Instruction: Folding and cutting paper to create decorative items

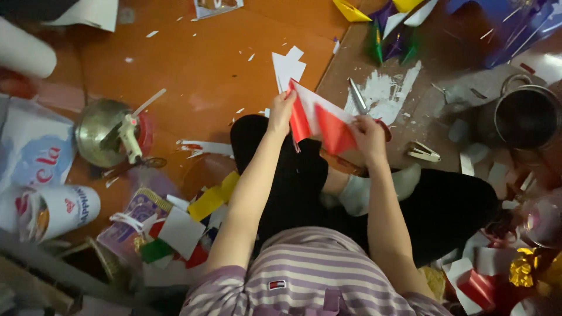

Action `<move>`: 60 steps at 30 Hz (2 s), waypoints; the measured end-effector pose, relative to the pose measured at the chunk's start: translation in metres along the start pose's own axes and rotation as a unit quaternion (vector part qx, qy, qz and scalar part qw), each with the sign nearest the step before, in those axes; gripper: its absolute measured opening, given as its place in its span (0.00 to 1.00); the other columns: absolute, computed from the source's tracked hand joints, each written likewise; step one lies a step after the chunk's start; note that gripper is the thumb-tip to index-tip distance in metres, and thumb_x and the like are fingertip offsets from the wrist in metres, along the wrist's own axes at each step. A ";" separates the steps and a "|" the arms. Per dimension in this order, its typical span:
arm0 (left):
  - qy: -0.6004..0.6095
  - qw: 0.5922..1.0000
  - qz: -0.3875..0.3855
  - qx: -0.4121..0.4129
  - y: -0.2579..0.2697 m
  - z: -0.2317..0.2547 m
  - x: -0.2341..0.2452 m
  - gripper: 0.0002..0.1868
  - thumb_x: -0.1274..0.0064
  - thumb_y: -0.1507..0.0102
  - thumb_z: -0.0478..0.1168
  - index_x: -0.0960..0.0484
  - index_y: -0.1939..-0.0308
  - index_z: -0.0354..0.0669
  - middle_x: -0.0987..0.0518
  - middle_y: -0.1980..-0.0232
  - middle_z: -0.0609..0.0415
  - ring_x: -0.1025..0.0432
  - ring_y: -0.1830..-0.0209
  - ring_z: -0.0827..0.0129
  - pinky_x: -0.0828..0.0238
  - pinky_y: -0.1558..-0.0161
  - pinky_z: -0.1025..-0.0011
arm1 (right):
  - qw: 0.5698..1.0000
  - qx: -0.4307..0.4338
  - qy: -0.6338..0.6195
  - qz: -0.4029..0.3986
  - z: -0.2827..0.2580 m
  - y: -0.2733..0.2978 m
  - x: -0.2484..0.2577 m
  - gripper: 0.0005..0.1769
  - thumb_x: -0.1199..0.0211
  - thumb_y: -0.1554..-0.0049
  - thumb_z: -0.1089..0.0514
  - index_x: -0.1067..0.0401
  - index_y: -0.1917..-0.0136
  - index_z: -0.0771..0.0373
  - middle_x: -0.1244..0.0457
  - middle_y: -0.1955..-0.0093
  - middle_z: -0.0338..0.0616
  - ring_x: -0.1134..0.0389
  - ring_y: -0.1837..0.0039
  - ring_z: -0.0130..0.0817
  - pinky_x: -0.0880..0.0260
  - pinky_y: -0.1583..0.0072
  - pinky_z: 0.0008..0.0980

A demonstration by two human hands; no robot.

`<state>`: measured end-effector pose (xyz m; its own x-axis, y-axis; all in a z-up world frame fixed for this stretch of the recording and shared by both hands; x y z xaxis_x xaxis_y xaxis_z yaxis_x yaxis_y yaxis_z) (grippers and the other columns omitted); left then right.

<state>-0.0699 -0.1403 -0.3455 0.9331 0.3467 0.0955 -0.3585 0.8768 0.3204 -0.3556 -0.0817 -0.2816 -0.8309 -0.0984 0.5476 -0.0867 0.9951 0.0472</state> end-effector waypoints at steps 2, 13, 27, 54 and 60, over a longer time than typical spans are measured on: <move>0.081 0.996 0.013 0.022 -0.006 0.014 -0.012 0.18 0.41 0.30 0.50 0.13 0.50 0.36 0.17 0.61 0.49 0.24 0.62 0.65 0.23 0.54 0.67 | 0.997 -0.037 -0.039 0.060 0.010 -0.002 0.023 0.19 0.36 0.33 0.62 0.27 0.29 0.61 0.32 0.56 0.56 0.30 0.47 0.55 0.31 0.39 0.59; 0.011 0.987 0.011 0.160 -0.084 -0.086 -0.047 0.37 0.32 0.36 0.65 0.15 0.32 0.44 0.20 0.29 0.36 0.29 0.24 0.47 0.26 0.34 0.51 | 0.970 0.144 0.189 0.060 -0.029 -0.067 -0.092 0.12 0.31 0.35 0.46 0.21 0.47 0.56 0.34 0.48 0.42 0.28 0.44 0.42 0.26 0.43 0.32; 0.135 0.975 -0.031 0.176 -0.067 -0.040 -0.047 0.48 0.33 0.31 0.56 0.35 0.20 0.24 0.43 0.16 0.22 0.51 0.13 0.35 0.53 0.18 0.39 | 0.996 -0.045 0.077 0.016 0.047 -0.111 -0.127 0.17 0.18 0.46 0.44 0.23 0.52 0.51 0.39 0.52 0.33 0.26 0.52 0.38 0.24 0.52 0.36; 0.005 0.993 0.079 -0.086 -0.031 0.018 -0.029 0.17 0.44 0.24 0.51 0.13 0.61 0.46 0.20 0.65 0.53 0.28 0.61 0.68 0.29 0.53 0.65 | 0.955 0.071 0.286 0.026 -0.002 -0.067 -0.029 0.28 0.22 0.46 0.48 0.20 0.36 0.60 0.32 0.38 0.56 0.26 0.43 0.56 0.22 0.48 0.52; -0.010 0.993 -0.029 -0.111 0.055 0.065 -0.036 0.19 0.45 0.23 0.50 0.13 0.54 0.35 0.17 0.58 0.45 0.27 0.52 0.68 0.24 0.47 0.60 | 0.995 0.086 -0.047 0.025 -0.129 -0.041 -0.034 0.29 0.41 0.30 0.57 0.36 0.18 0.66 0.38 0.26 0.69 0.32 0.32 0.74 0.27 0.36 0.65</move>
<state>-0.1213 -0.1261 -0.2696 0.9518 0.2892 0.1023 -0.2998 0.9477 0.1094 -0.2529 -0.1180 -0.1943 -0.8839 -0.0564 0.4642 -0.1296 0.9834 -0.1273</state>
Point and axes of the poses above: each hand's wrist, its own y-axis away from the middle knuckle, its own x-axis out of the back of the hand, z = x × y, the point moved 3 cm from there along -y, towards the middle knuckle
